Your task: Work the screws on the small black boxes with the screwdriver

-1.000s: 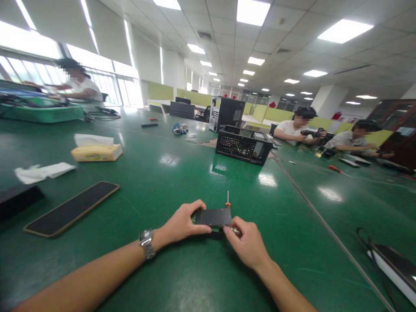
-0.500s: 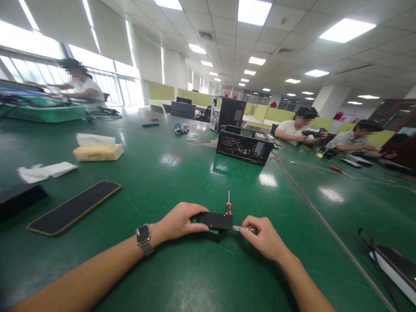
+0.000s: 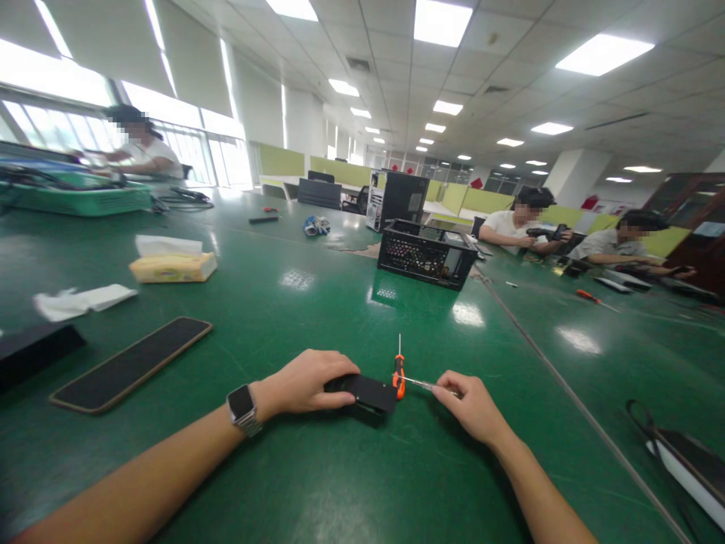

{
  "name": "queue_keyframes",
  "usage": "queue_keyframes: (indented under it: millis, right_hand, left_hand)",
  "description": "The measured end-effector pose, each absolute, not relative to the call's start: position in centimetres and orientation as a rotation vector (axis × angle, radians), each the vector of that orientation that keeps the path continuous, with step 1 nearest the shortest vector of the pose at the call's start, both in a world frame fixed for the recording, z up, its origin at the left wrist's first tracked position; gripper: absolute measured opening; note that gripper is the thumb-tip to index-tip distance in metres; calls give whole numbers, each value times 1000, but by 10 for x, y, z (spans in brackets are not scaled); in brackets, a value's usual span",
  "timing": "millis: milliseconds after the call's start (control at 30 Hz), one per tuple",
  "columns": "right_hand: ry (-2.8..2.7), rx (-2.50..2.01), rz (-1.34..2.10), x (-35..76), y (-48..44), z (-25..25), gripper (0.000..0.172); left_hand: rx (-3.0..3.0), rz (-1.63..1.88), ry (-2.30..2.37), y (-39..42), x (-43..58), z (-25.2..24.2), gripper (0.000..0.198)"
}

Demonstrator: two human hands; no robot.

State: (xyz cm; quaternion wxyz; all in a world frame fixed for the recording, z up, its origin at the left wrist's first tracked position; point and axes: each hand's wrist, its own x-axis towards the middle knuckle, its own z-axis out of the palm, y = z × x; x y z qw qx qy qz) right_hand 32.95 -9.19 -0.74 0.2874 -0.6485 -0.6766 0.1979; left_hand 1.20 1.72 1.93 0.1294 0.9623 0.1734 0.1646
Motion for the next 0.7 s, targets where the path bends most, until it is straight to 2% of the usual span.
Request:
queue_keyframes:
  millis: [267,400,533,633,700]
  right_hand:
    - [-1738,-1713,541,330,-89,-11,33]
    - [-1642,-1692,511,331,-84,-18,34]
    - [-1550,-1698,438,332,-79,-25,35]
    - [-1541,-1697,433,331,-78,-27,36]
    - [-1536,-1695,428,330,-78,-28,35]
  left_hand:
    - [2686,558,438,21,14,9,54]
    - [2619,618,543,27,5,13,45]
    - [2582,776,988,59,-49,32,43]
    - [2513,939,1549,95,-126,50,58]
    - [2350,902,2093,116,-186,58,69]
